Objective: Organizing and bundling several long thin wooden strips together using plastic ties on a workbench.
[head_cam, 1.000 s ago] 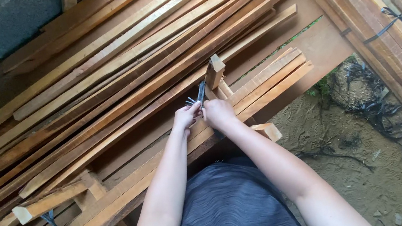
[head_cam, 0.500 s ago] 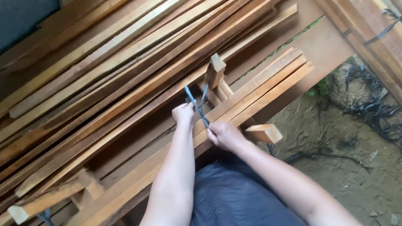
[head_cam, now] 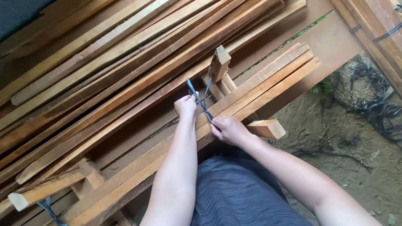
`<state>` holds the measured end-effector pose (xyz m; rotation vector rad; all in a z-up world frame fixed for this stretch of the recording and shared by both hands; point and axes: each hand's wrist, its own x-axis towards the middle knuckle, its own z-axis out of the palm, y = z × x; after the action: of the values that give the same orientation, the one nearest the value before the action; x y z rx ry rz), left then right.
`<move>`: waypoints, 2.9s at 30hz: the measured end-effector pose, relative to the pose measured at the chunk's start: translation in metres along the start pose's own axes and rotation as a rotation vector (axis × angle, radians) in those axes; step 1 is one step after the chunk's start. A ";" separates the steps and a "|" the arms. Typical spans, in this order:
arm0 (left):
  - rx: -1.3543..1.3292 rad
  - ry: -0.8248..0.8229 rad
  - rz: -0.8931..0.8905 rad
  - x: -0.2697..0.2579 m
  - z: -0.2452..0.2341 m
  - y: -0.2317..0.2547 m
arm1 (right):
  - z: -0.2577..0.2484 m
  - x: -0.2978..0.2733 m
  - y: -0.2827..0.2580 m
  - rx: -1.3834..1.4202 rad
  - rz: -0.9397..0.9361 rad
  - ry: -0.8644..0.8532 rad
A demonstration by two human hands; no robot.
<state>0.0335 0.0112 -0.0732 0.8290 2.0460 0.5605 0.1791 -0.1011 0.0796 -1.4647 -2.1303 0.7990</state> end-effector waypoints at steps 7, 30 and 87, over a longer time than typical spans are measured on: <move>-0.213 -0.170 0.109 -0.034 -0.057 0.033 | 0.005 -0.004 -0.007 0.096 0.139 0.106; 0.232 -0.518 0.292 -0.009 -0.038 -0.028 | 0.034 0.107 0.033 0.017 0.356 0.210; 1.046 -0.239 0.758 -0.138 -0.158 -0.011 | 0.001 0.059 -0.006 -0.519 0.103 -0.561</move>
<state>-0.0423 -0.1108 0.0805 2.1941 1.6697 -0.3067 0.1542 -0.0480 0.0848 -1.7657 -2.8655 0.7995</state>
